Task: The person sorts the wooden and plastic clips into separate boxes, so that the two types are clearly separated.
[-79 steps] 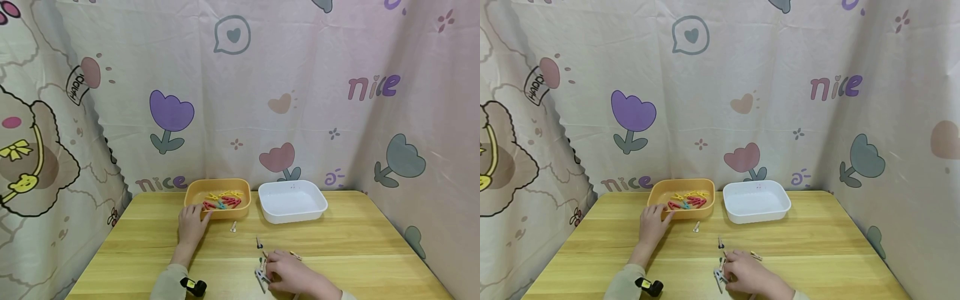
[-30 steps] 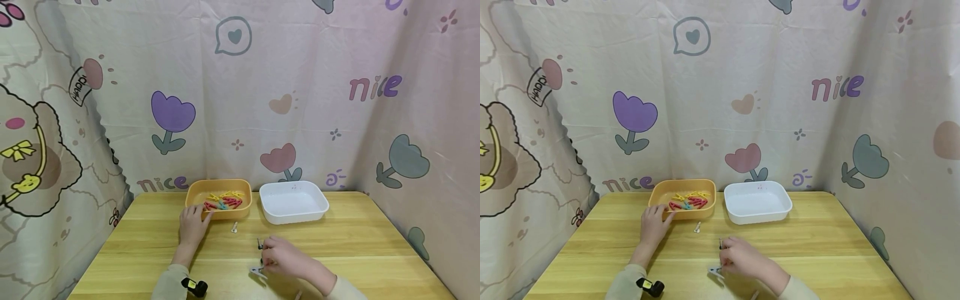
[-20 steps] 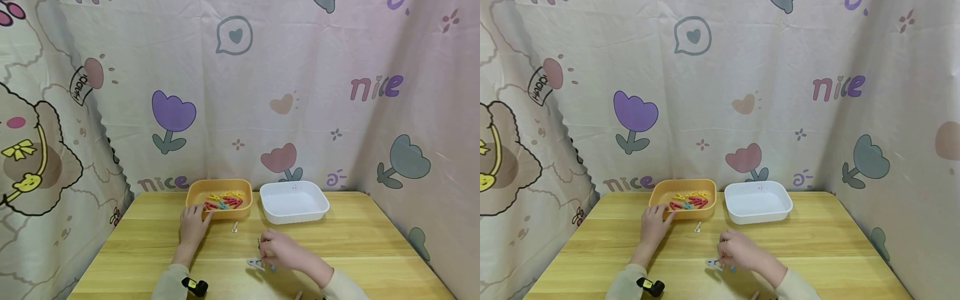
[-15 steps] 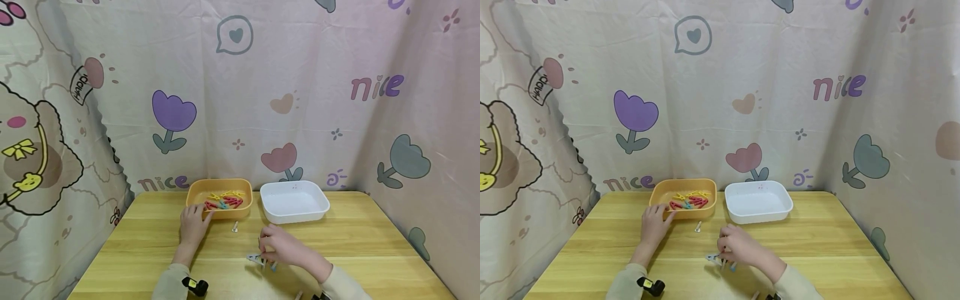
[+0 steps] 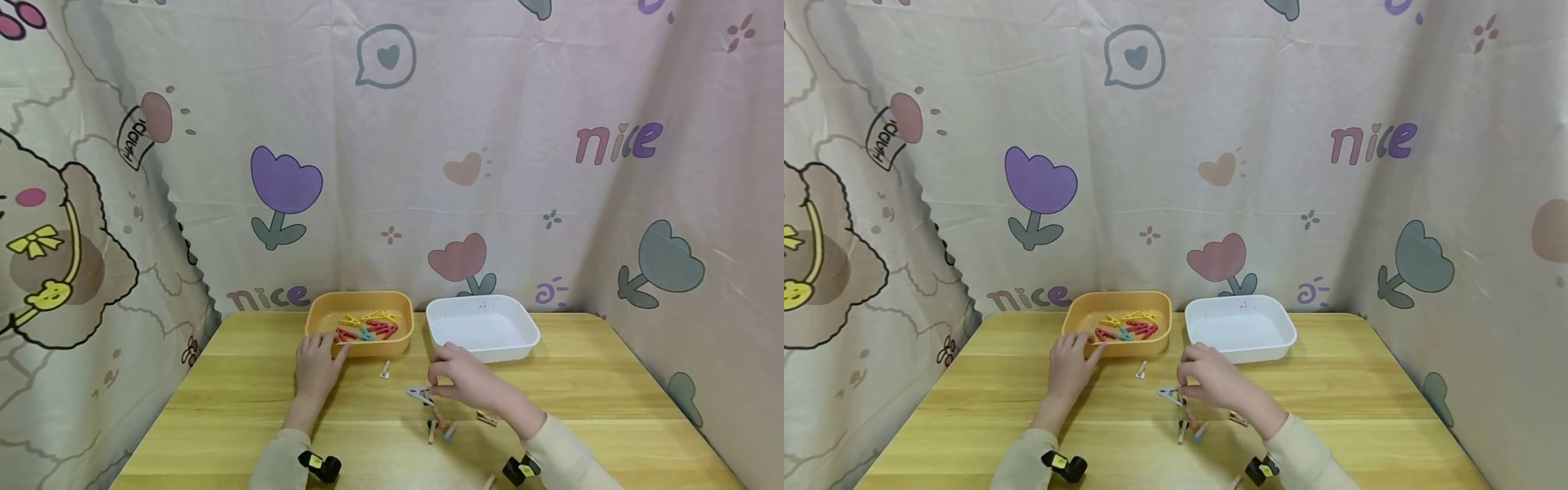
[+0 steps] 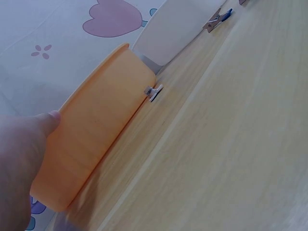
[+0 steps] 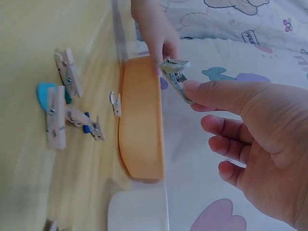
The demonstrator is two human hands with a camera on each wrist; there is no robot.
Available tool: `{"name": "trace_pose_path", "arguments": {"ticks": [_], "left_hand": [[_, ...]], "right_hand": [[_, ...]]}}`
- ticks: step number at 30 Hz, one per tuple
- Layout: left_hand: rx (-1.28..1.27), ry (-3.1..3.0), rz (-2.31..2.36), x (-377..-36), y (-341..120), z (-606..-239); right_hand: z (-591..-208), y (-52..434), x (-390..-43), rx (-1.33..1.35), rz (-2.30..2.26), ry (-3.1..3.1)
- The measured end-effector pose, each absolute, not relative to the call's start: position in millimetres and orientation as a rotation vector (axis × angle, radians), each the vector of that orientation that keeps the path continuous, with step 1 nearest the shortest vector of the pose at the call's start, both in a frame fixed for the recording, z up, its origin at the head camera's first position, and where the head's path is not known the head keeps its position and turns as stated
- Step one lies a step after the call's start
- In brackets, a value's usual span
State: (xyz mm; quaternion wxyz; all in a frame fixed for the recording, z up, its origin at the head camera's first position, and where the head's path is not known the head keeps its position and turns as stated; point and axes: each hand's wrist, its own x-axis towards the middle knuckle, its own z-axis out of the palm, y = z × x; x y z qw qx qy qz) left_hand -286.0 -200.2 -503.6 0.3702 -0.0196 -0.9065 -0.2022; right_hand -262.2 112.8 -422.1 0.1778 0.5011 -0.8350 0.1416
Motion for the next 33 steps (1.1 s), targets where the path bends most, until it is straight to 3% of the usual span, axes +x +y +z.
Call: {"name": "trace_pose_path", "arguments": {"ticks": [33], "left_hand": [[-0.046,-2.315,-0.529,-286.5,-200.0,-503.7]], "right_hand": [[-381.1,92.1,-302.2,1.405,0.418,-2.321]]}}
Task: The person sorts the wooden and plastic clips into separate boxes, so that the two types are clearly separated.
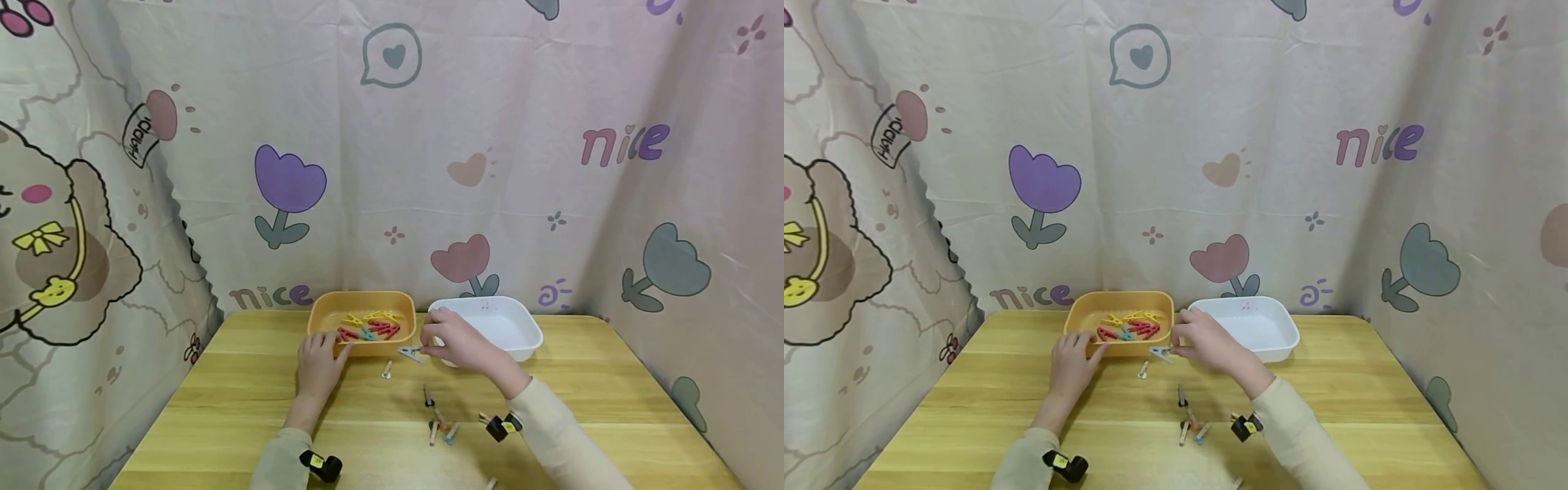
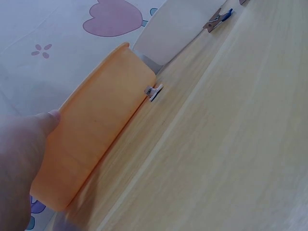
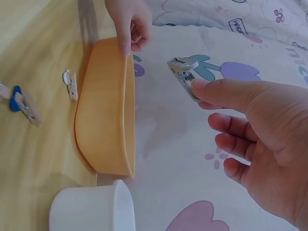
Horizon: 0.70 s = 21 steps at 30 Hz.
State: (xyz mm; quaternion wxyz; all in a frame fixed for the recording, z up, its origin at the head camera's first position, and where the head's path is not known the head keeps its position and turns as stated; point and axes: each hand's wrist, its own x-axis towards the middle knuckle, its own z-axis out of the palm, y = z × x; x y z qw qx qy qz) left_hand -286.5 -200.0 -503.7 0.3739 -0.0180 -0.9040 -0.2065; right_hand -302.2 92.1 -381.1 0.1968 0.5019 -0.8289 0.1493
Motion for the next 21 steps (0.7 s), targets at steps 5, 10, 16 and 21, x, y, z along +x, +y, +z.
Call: {"name": "trace_pose_path", "arguments": {"ticks": [5,10,16,21], "left_hand": [[-0.049,-2.305,-0.525,-287.2,-200.0,-504.8],[-0.050,-2.319,-0.540,-285.7,-199.3,-503.4],[-0.049,-2.315,-0.533,-286.6,-199.9,-503.3],[-0.052,-2.306,-0.527,-287.0,-199.8,-503.4]], "right_hand": [[-374.1,84.6,-311.5,1.401,0.419,-2.347],[-367.5,76.4,-321.8,1.398,0.411,-2.370],[-358.3,65.7,-335.4,1.395,0.436,-2.406],[-357.6,58.8,-348.8,1.403,0.437,-2.400]]}}
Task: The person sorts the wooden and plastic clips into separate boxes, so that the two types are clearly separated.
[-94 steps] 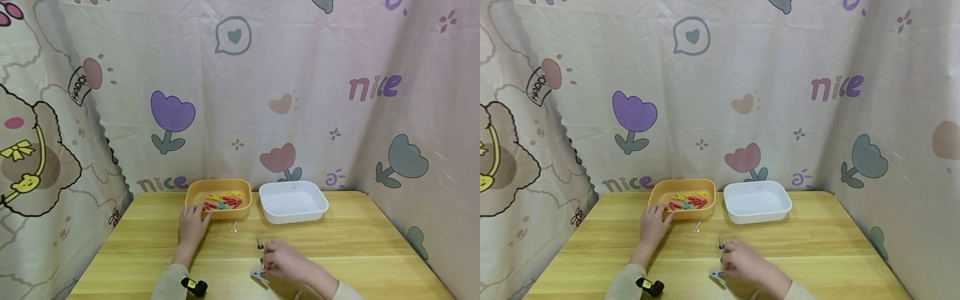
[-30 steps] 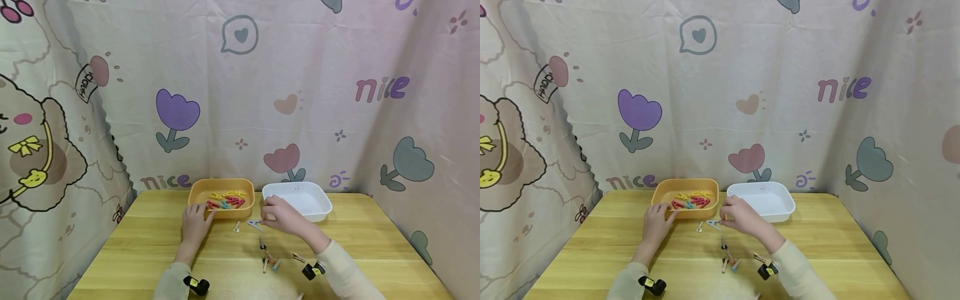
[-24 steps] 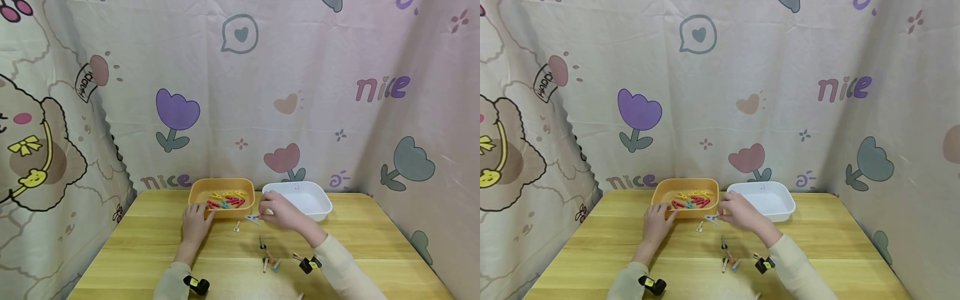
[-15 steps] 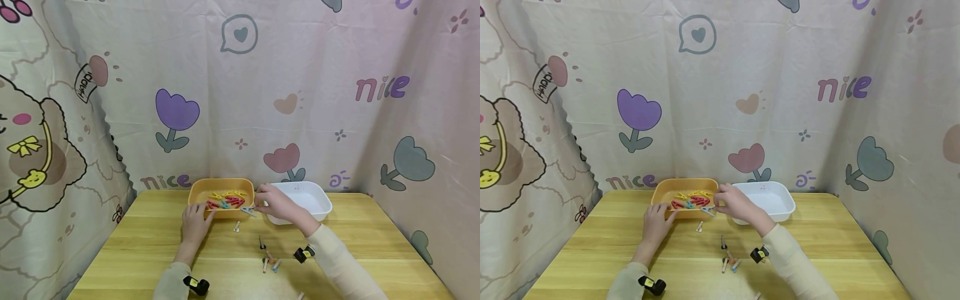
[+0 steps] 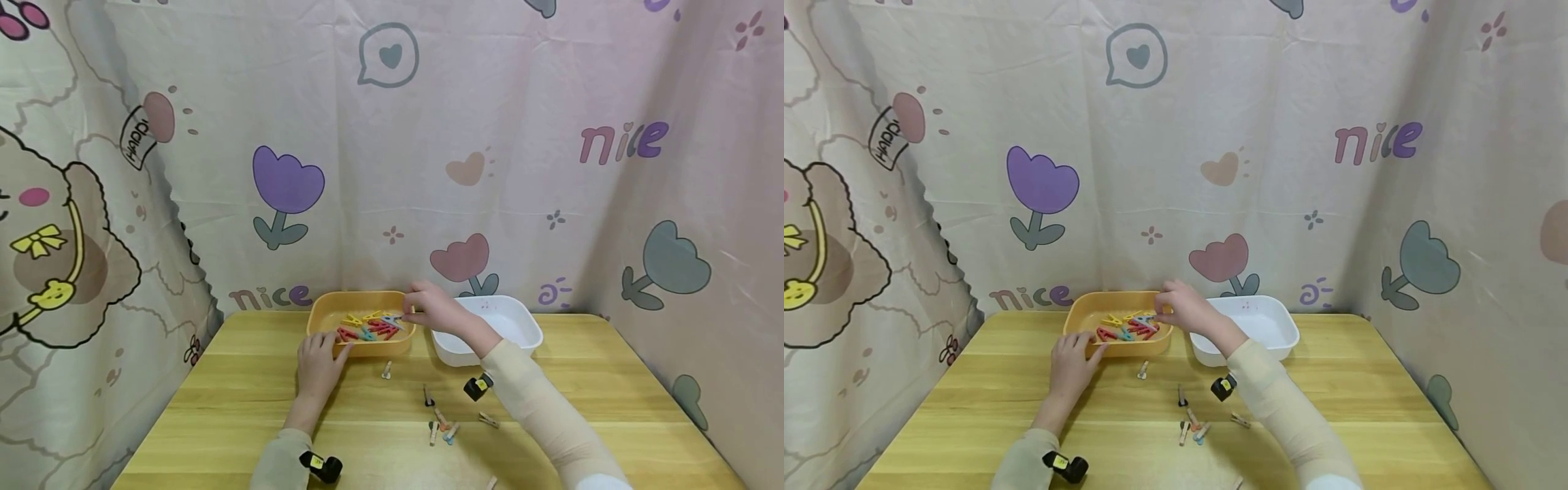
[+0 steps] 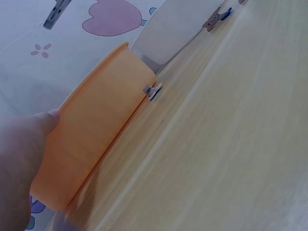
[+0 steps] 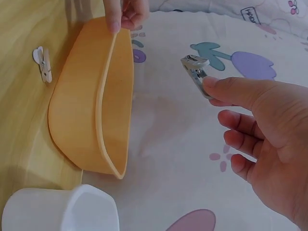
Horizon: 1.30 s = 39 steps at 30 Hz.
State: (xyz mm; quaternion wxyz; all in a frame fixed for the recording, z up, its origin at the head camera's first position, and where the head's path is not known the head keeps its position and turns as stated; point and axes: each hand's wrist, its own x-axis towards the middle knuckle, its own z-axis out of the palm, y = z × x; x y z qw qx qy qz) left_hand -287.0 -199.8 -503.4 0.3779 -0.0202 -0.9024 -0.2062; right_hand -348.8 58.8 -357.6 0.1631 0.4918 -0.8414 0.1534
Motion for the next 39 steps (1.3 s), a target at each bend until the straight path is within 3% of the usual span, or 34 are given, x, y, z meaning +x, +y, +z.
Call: {"name": "trace_pose_path", "arguments": {"ticks": [26,39], "left_hand": [[-0.055,-2.310,-0.518,-287.2,-199.3,-505.8],[-0.098,-2.240,-0.496,-290.7,-201.2,-509.0]], "right_hand": [[-372.8,-7.6,-404.2,1.286,0.453,-2.598],[-379.0,-39.2,-412.6,1.193,0.526,-2.647]]}}
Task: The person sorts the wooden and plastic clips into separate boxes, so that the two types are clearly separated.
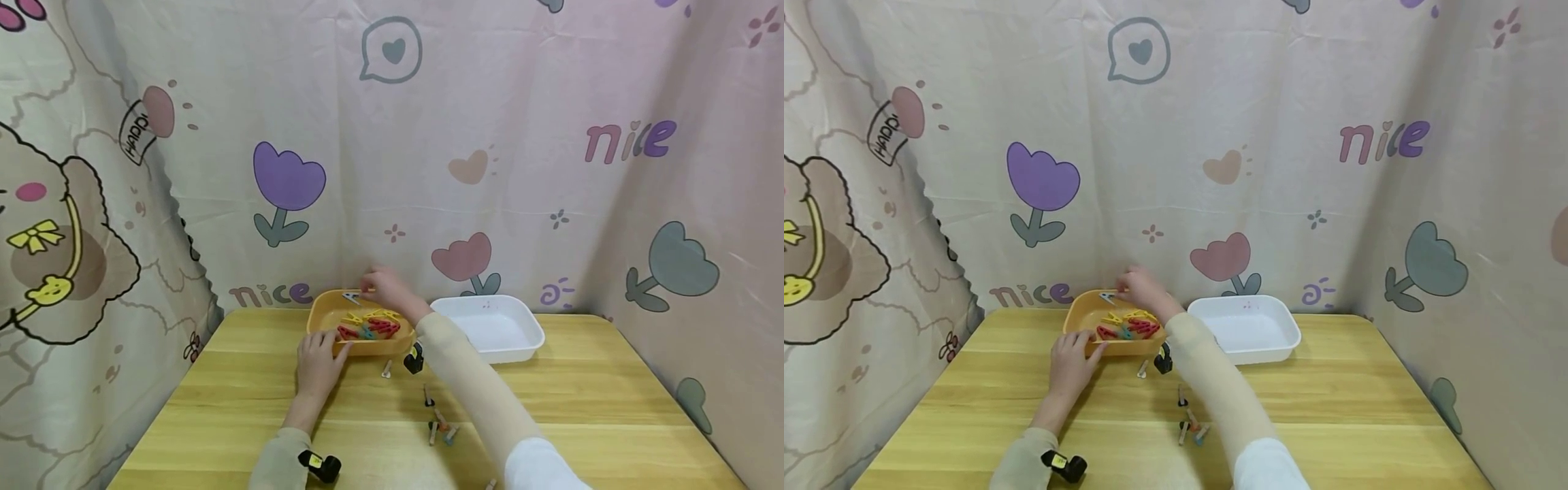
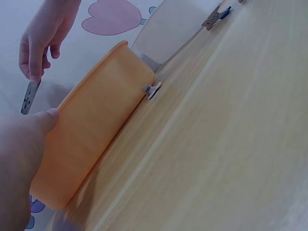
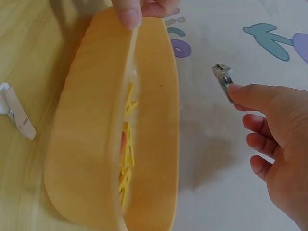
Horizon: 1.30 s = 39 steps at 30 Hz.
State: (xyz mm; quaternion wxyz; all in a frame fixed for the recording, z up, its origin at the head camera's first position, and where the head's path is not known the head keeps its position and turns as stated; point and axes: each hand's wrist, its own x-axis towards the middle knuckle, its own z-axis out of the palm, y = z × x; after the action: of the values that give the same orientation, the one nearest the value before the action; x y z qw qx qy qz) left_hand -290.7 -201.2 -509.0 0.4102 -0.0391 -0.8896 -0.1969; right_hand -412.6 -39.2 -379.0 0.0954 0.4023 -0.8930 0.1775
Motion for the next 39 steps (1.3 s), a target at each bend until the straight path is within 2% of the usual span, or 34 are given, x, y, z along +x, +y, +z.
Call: {"name": "trace_pose_path", "arguments": {"ticks": [17,39], "left_hand": [[-0.117,-2.210,-0.482,-289.4,-203.7,-509.4],[-0.092,-2.280,-0.513,-289.9,-201.7,-505.0]], "right_hand": [[-390.5,-76.8,-422.9,1.097,0.347,-2.626],[-393.8,-89.1,-431.1,1.002,0.390,-2.698]]}}
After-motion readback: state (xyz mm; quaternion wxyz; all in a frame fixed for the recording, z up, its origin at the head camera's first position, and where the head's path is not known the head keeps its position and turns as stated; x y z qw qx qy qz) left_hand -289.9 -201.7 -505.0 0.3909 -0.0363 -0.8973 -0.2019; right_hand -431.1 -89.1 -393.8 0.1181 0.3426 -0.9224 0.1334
